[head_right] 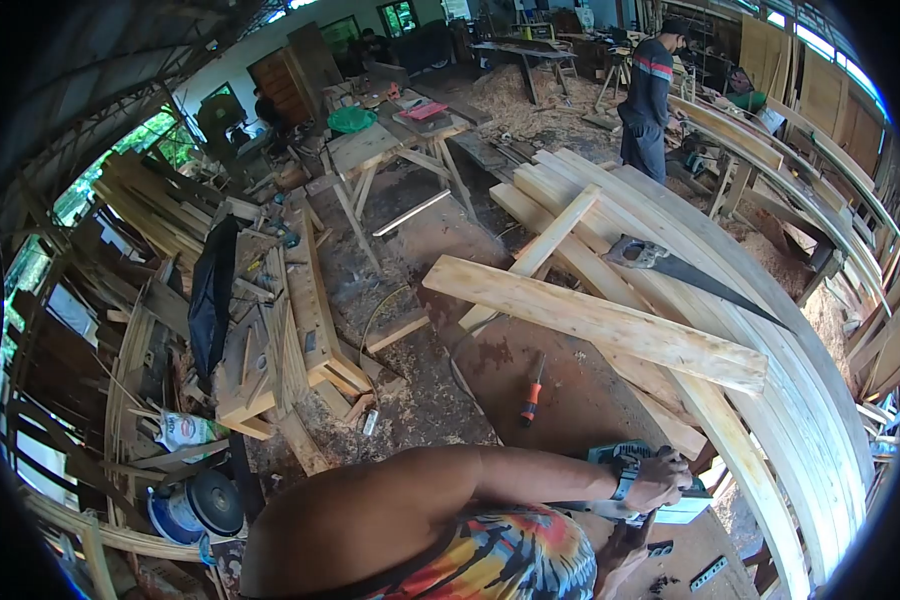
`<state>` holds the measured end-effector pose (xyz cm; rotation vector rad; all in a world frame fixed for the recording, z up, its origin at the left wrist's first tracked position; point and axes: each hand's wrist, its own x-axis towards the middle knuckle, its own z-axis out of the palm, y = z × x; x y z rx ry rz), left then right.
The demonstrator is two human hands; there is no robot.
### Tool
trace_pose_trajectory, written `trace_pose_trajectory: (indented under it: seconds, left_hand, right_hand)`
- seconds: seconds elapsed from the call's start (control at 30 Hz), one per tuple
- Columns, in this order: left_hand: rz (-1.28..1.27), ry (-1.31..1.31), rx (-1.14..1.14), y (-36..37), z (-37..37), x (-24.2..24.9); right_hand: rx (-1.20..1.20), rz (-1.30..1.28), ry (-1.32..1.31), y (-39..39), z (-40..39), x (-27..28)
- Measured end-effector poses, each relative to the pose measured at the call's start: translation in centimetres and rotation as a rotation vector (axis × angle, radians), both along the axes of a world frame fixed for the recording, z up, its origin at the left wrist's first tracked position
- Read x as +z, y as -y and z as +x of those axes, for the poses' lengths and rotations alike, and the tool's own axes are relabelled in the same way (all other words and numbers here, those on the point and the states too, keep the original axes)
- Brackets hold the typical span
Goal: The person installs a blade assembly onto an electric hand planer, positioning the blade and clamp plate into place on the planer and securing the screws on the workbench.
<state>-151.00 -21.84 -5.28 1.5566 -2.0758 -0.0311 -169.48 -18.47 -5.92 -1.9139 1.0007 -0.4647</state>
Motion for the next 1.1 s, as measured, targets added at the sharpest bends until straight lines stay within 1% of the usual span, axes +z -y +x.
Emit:
trace_pose_trajectory:
  seconds: [0.07,0.1,0.17,0.27,0.5,0.57,0.67,0.77,0.87,0.97,1.07,1.1]
  left_hand:
    - [0.015,-0.044,-0.033,-0.7,0.4,1.2]
    - [0.017,-0.111,-0.049,-1.0,0.6,1.7]
    - [-0.101,-0.194,-0.037,-1.0,0.3,1.3]
    - [0.064,-0.052,0.039,-0.6,0.2,2.1]
    - [0.065,-0.08,-0.1,-0.1,0.8,1.0]
    - [0.025,-0.139,-0.078,0.0,0.6,0.7]
    - [0.097,-0.106,-0.041,0.0,0.5,1.3]
    - [0.072,-0.076,-0.077,0.0,0.6,0.9]
    - [0.119,-0.05,-0.139,-1.5,1.3,4.2]
    - [0.007,-0.169,-0.043,-0.6,0.5,2.0]
    - [0.034,-0.057,-0.056,0.3,0.3,0.8]
    - [0.074,-0.085,-0.098,0.2,0.7,1.2]
  right_hand:
    - [0.032,0.002,-0.001,0.0,-0.1,0.4]
    - [0.051,0.003,-0.004,0.0,0.0,0.5]
    - [0.077,0.003,-0.008,-0.1,0.2,0.8]
    - [0.115,0.006,-0.007,0.0,0.3,1.0]
    - [0.187,0.021,-0.013,0.2,0.5,1.4]
    - [0.225,0.059,-0.016,0.7,0.5,1.3]
    - [0.205,0.006,0.024,0.2,0.8,2.7]
    - [0.203,-0.049,-0.001,0.4,0.5,2.0]
    - [0.264,-0.051,-0.02,1.3,0.2,1.2]
    - [0.207,-0.008,-0.039,1.4,0.5,0.5]
    - [0.177,0.028,-0.071,1.0,0.8,2.0]
    - [0.188,0.017,-0.064,1.1,0.7,1.7]
